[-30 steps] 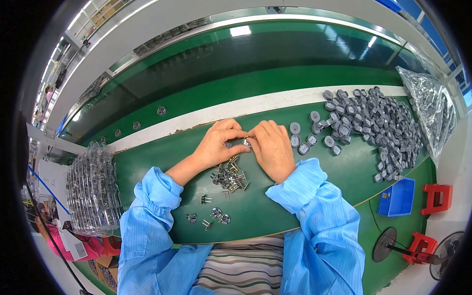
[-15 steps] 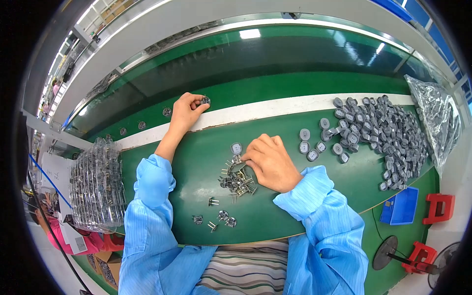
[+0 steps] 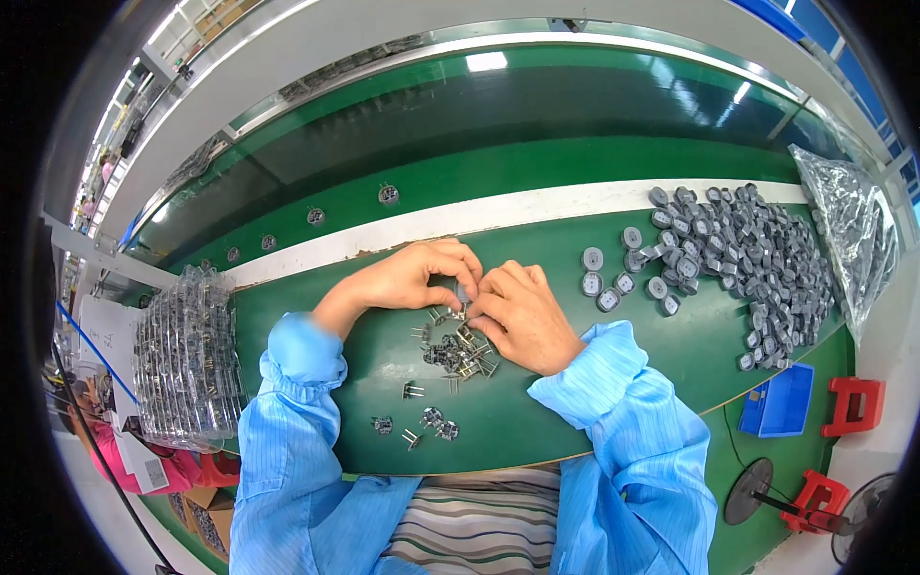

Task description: The person assembles small metal pins and plastic disks by hand on a production line.

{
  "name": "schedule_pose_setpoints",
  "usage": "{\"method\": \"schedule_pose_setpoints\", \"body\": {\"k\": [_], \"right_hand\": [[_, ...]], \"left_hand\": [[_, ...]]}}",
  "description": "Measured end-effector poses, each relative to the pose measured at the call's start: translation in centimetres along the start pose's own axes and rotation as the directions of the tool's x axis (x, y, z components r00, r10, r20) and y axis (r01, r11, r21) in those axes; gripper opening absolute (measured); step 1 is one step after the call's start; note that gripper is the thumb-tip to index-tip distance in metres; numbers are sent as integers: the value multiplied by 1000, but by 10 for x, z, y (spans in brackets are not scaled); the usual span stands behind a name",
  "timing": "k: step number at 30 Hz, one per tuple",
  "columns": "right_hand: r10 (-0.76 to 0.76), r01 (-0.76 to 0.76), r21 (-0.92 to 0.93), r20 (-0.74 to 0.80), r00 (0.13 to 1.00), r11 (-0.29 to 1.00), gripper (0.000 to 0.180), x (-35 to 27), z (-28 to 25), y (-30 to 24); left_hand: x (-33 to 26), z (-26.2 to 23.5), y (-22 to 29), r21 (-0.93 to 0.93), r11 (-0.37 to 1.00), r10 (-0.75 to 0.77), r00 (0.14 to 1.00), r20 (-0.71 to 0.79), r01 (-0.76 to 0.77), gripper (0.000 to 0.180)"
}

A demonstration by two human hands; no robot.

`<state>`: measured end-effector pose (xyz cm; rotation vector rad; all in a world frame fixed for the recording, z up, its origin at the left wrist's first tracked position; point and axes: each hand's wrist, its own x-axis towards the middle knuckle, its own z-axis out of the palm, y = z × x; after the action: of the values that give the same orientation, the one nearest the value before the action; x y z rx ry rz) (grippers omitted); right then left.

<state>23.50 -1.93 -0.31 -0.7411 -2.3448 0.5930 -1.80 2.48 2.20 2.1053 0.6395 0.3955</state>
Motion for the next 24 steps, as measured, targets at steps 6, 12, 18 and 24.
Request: {"method": "schedule_pose_setpoints", "body": {"k": [6, 12, 18, 24], "right_hand": [[36, -36, -8, -30, 999, 999, 20, 2, -3, 1], [67, -66, 23, -40, 997, 998, 15, 2, -12, 6], [129, -134, -27, -123, 984, 991, 14, 5, -33, 8], [132, -302, -412, -393, 910, 859, 18, 4, -37, 10]], "left_hand": [[2, 9, -1, -56, 995, -88, 982, -168, 80, 30], [5, 13, 0, 74, 993, -68, 949, -307, 95, 29], [5, 16, -8, 147, 988, 14, 940, -342, 39, 30], [6, 17, -6, 104, 992, -38, 937, -347, 78, 30]]}}
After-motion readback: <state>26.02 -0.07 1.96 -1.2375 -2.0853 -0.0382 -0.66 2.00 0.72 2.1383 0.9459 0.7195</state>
